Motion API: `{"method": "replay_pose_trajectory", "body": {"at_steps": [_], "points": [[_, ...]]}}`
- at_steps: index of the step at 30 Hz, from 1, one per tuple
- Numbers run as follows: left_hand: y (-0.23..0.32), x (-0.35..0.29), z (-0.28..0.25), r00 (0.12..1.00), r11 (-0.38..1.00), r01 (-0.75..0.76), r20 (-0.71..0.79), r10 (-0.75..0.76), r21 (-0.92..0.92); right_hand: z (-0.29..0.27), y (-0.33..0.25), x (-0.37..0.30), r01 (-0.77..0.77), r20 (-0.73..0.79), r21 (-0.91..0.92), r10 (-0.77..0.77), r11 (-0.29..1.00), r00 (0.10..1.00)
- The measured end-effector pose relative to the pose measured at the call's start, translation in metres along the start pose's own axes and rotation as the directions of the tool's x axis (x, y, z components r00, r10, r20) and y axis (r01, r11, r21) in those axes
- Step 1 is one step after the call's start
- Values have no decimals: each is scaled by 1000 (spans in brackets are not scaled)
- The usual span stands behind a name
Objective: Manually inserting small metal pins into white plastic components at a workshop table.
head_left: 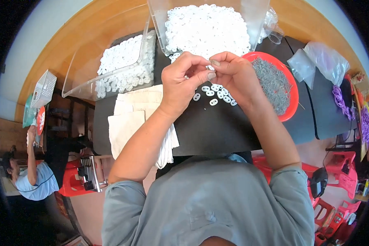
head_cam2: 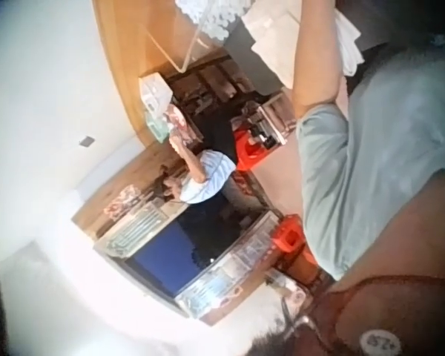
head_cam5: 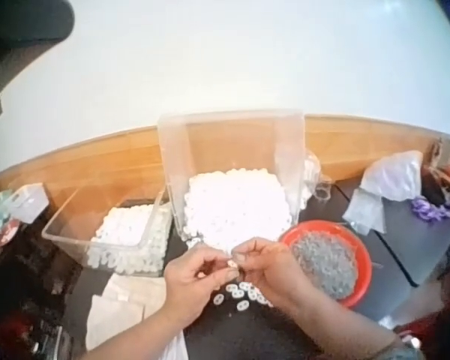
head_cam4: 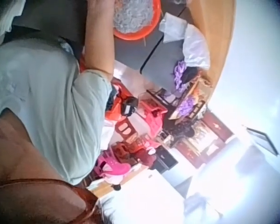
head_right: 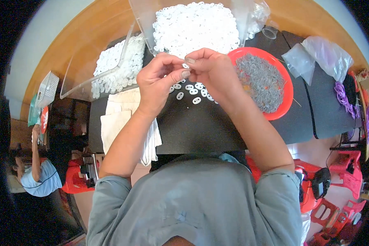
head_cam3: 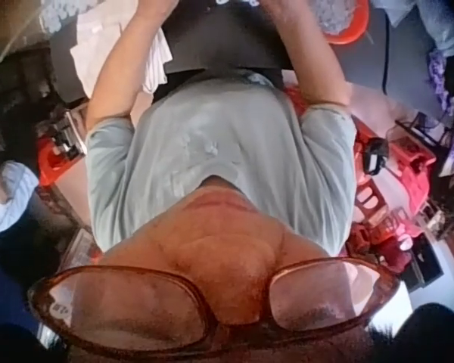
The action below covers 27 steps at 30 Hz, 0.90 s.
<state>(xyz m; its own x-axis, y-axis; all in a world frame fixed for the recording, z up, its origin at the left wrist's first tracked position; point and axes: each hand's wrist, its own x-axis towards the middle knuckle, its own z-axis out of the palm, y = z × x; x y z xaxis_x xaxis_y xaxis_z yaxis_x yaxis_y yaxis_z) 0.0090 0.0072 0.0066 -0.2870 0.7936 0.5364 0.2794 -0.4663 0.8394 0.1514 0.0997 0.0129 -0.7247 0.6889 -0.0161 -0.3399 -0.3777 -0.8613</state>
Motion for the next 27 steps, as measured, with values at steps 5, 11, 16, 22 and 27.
{"method": "replay_pose_trajectory", "body": {"at_steps": [5, 11, 16, 22, 27], "points": [[4, 3, -1, 997, 993, 36, 67, -28, -112, -6, -3, 1, -117, 123, 70, 108, 991, 986], [7, 0, 3, 994, 991, 95, 59, -90, -91, -3, 0, -2, -62, 35, -31, 63, 998, 997], [-4, 1, 2, 982, 981, -174, 90, 166, 88, 5, -5, -3, 52, -77, -148, -64, 988, 995], [6, -2, 4, 936, 901, 341, 9, -352, -268, 14, 0, -10, 245, -33, -417, -284, 875, 958], [6, -3, 6, 924, 901, 371, -10, -382, -224, 12, 6, -6, 234, -67, -415, -286, 879, 956]]}}
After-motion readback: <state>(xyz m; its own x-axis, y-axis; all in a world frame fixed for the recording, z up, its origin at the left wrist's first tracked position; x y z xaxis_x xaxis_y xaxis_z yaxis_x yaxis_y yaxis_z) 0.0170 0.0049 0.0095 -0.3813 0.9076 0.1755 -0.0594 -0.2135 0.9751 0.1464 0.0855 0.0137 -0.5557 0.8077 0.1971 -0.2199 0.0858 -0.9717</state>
